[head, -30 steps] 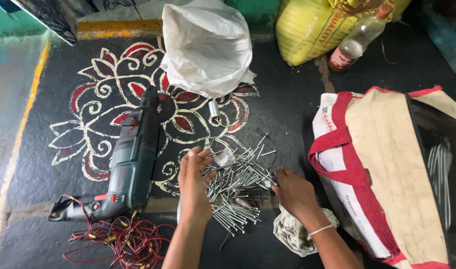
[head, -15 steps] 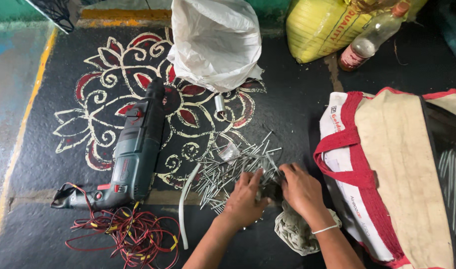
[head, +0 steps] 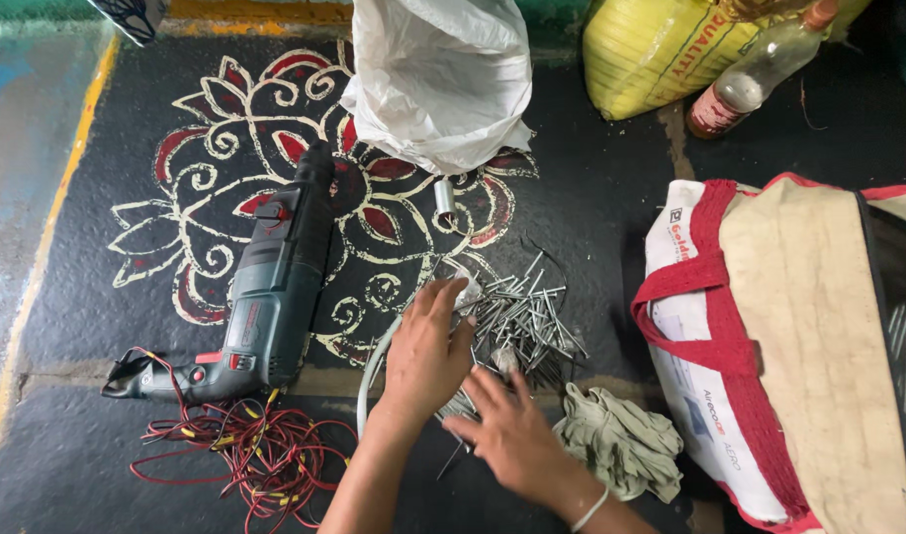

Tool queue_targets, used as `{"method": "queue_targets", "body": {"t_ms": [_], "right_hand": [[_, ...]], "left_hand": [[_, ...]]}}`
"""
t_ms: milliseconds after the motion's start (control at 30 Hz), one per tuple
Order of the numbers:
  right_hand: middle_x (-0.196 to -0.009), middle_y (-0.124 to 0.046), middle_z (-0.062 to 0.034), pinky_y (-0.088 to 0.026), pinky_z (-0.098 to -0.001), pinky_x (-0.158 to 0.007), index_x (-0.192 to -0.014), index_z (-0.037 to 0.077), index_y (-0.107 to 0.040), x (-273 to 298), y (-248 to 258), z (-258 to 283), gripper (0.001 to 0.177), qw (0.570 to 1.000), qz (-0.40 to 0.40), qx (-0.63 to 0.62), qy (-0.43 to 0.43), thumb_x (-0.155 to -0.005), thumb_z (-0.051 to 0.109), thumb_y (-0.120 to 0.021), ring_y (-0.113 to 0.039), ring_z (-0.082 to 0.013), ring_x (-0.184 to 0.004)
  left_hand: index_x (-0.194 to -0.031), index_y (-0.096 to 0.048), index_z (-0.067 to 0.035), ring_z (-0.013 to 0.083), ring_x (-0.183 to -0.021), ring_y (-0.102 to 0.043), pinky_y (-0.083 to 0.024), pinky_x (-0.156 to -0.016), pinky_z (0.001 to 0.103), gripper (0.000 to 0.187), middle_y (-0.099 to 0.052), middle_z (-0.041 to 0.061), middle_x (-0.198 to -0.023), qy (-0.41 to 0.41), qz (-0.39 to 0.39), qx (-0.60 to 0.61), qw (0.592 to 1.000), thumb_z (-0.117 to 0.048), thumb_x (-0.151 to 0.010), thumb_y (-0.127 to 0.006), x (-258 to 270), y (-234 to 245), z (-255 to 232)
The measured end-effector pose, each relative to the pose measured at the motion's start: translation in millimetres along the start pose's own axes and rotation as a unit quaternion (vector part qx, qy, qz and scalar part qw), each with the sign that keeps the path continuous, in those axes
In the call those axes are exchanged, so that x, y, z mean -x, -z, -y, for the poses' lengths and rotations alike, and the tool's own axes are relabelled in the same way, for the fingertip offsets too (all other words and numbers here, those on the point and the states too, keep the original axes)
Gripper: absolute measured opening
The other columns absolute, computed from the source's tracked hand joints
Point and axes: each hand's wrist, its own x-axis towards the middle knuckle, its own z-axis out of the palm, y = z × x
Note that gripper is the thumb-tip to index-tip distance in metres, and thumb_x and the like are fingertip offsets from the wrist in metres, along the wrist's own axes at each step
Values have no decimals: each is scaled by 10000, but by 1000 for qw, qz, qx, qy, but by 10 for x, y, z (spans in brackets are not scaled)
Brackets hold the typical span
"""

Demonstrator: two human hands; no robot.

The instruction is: The person organizes a pile of metal fasteners on a floor with a decorative pattern. They pick up the fasteners, separate them into groups, and place them into a white plastic bag.

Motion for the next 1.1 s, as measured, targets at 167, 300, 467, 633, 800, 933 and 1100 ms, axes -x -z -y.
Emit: {"method": "queue_targets", "body": {"t_ms": [167, 300, 467, 633, 800, 933, 1100], "right_hand": [[-1511, -433, -156, -193, -665, -1157, -1229, 255, -694, -112, 51, -466, 392, 991, 12, 39, -124, -850, 156, -692, -286, -351, -1485], [-1517, -458, -151, -241, -661, -1135, -1245, 260, -714, -98, 74, -720, 492, 982, -82, 96, -138, -806, 43, -671, -325, -348, -1456], [-1461, -571, -86, -514, -385, -1041, -1238, 194, -727, -1, 397, -857, 580, 966, -170, -44, -191, -763, -89, -552, -577, -283, -1307], [-1165, -725, -100, -565, -382, -796, -1131, 138, -726, 221, 841, -951, 230, 941, -175, -103, -271, -928, 88, -630, -721, -293, -967], [-900, -763, -80, -565, -420, -759, -993, 159, -739, 441, 901, -1005, 180, 924, 67, -71, -369, -875, 293, -717, -748, -293, -858], [-928, -747, -116, -550, -460, -781, -927, 137, -749, 516, 568, -1027, 216, 945, 139, -6, -297, -817, 322, -765, -715, -341, -909], [-871, -795, -90, -566, -432, -832, -949, 159, -767, 367, 576, -921, 265, 919, 167, -107, -340, -864, 410, -746, -762, -285, -896]], "left_hand": [[-1341, -574, -85, 420, -1192, -600, -487, -976, 496, 466, -626, 201, -1326, -53, -28, -10, 998, -148, -887, -661, 29, -4, 47], [-1358, -569, -139, 403, -1068, -658, -516, -912, 501, 438, -670, 164, -1225, 62, 92, -64, 992, -227, -932, -618, 19, 73, 103], [-1338, -556, -127, 390, -1102, -685, -542, -943, 496, 365, -712, 215, -1151, 209, 265, -222, 914, -325, -1032, -537, -11, 169, 182], [-1408, -463, -116, 394, -1169, -642, -526, -983, 479, 572, -624, 239, -1263, 215, 277, -232, 907, -392, -944, -652, 63, 38, 339], [-1555, -302, -171, 434, -1269, -548, -487, -1039, 466, 691, -384, 268, -1512, 150, 278, -116, 942, -296, -962, -633, 67, -340, 380], [-1519, -386, -146, 435, -1399, -422, -388, -1126, 458, 668, -396, 241, -1550, -12, 202, 62, 977, -98, -908, -651, 115, -467, 290], [-1468, -471, -110, 432, -1414, -453, -398, -1136, 458, 593, -489, 237, -1499, -68, 59, 114, 989, -21, -905, -634, 10, -210, 146]]}}
